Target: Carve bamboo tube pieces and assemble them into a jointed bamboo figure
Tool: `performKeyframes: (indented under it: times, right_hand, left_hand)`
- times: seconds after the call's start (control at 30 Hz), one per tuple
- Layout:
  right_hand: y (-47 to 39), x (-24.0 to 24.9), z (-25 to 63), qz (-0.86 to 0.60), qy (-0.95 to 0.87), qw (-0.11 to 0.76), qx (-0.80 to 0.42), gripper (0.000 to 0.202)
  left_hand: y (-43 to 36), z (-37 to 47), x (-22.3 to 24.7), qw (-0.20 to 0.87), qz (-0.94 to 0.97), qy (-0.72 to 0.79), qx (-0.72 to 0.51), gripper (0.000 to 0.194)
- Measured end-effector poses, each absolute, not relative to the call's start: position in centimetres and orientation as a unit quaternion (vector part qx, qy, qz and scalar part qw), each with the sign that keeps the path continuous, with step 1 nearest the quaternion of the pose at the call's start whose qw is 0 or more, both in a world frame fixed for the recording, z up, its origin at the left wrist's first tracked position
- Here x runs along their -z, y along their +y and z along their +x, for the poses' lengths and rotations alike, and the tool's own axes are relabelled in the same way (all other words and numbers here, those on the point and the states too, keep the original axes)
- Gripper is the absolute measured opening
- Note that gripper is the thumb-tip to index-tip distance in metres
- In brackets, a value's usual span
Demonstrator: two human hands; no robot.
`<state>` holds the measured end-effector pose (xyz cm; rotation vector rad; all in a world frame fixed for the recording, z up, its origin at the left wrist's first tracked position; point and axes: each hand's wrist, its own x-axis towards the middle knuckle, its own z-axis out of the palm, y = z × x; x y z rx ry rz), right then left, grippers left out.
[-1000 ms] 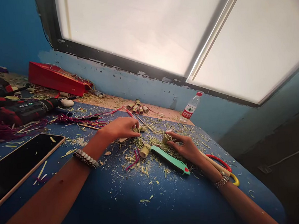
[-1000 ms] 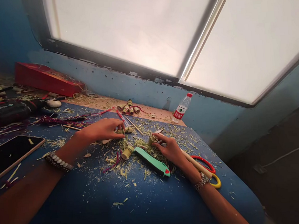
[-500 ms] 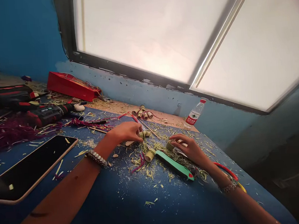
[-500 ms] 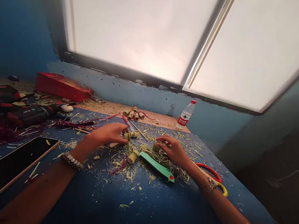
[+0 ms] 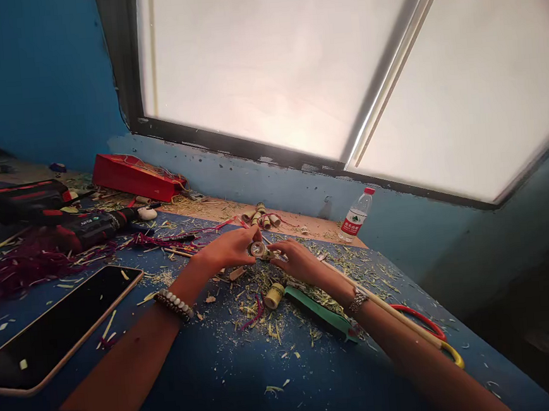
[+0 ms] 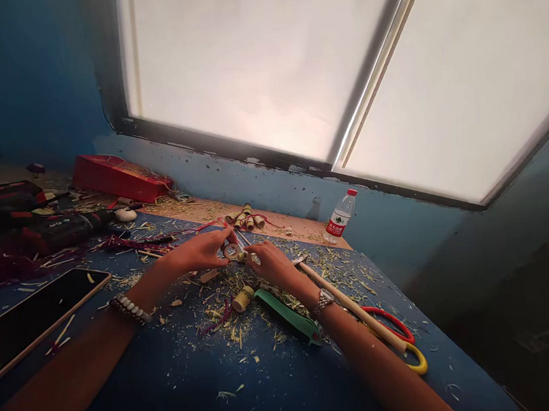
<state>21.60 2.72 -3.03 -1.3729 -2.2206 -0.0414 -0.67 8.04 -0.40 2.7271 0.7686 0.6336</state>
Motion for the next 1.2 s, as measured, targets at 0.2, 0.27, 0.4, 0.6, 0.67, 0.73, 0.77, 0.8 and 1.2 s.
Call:
performKeyframes:
  times: [0.2,0.27,0.4,0.6,0.67,0.73,0.77,0.8,1.2]
  right_hand:
    - [2.2,2.9,22.3,-0.511,-0.805,0.299,0.034,0.014]
    - [1.5,2.4,22.6,-0.509,-0.795,0.328,0.027,0.017]
    - [0.2,1.7,22.2,-0.477,-0.801,0.361,0.014,0.025]
    - [-0.7,1.3,21.3,-0.441,-0.818,0.368,0.028,0.026]
    - [-0.9,1.3,21.4,-0.450,-0.807,0.381,0.036,0.024]
    - [-1.0,1.3,21.4,-0.460,-0.796,0.392,0.036,0.017]
    - [-1.0,1.3,21.4,-0.462,-0.792,0.397,0.034,0.015]
    - [-1.1,1.3,21.4,-0.464,-0.789,0.401,0.031,0.013]
    - [-0.6,1.4,20.7,-0.479,-0.718,0.501,-0.060,0.012]
  left_hand:
    - [7.7,-0.5,0.1,0.095,0.933,0.262,-0.229,0.031]
    - [7.7,-0.4,0.1,0.091,0.934,0.257,-0.231,0.029]
    - [7.5,-0.3,0.2,0.081,0.940,0.237,-0.232,0.030]
    - [7.0,-0.1,0.0,0.070,0.937,0.228,-0.255,0.033]
    - [6.8,0.1,-0.1,0.061,0.935,0.234,-0.261,0.034]
    - [6.6,0.4,-0.3,0.045,0.934,0.228,-0.272,0.032]
    - [6.5,0.4,-0.3,0.039,0.933,0.225,-0.277,0.031]
    - [6.4,0.5,-0.4,0.033,0.933,0.224,-0.281,0.030]
    - [5.8,0.9,-0.2,-0.052,0.917,0.222,-0.326,0.033]
